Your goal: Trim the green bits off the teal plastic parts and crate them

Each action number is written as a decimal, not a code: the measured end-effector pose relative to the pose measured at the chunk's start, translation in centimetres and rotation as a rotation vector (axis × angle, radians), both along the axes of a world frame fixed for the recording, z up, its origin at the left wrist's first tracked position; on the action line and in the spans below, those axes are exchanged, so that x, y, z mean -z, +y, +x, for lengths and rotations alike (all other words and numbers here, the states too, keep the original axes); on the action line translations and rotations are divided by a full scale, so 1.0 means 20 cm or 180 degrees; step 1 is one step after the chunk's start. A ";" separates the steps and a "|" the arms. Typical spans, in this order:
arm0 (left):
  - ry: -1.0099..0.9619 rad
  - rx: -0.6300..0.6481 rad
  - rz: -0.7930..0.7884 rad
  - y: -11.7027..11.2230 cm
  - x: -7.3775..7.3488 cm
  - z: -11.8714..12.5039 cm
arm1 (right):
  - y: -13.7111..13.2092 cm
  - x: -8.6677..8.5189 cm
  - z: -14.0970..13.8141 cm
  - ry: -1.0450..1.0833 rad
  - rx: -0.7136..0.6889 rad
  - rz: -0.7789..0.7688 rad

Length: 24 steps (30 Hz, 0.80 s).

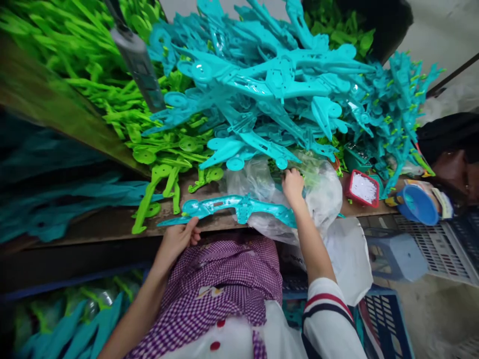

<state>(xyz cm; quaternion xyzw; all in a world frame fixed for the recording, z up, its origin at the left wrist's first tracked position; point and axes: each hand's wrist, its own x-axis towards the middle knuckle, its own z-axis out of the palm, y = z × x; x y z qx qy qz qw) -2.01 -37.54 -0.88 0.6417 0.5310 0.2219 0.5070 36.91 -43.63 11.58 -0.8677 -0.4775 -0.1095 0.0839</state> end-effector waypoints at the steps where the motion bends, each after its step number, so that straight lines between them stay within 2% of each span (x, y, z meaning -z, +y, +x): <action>1: 0.0083 0.0137 -0.0100 0.00 0.00 -0.03 | 0.02 0.00 0.00 -0.0026 0.0043 -0.0097; 4: 0.0473 0.0663 -0.0404 -0.05 -0.03 -0.08 | 0.04 -0.01 0.01 0.0025 0.0066 -0.0287; 6: 0.0682 0.1024 -0.0270 -0.12 -0.11 -0.06 | 0.04 -0.01 0.03 0.0046 -0.0016 -0.0310; 8: 0.0675 0.1281 0.0391 -0.20 -0.23 0.03 | 0.04 0.00 0.06 0.0063 -0.0197 -0.0287; 9: 0.0574 0.1308 0.0943 -0.24 -0.28 0.11 | 0.04 0.00 0.07 0.0087 -0.0315 -0.0269; 11: 0.0051 0.1704 0.1870 -0.28 -0.38 0.33 | 0.06 0.00 0.11 0.0201 -0.0550 -0.0237; 13: -0.0185 0.2117 0.2611 -0.28 -0.42 0.57 | 0.07 0.00 0.13 0.0365 -0.0721 -0.0204; 15: -0.0075 0.2467 0.3136 -0.23 -0.41 0.75 | 0.07 -0.01 0.15 0.0458 -0.0768 -0.0095; 17: 0.0097 0.2591 0.3341 -0.17 -0.35 0.84 | 0.05 -0.02 0.14 0.0473 -0.0709 0.0136; 21: 0.0174 0.2518 0.3454 -0.10 -0.24 0.80 | -0.06 -0.03 0.07 0.0810 -0.0889 0.0655; 24: 0.0198 0.2326 0.3366 -0.11 -0.21 0.77 | -0.21 -0.02 -0.01 0.1474 -0.1200 0.1141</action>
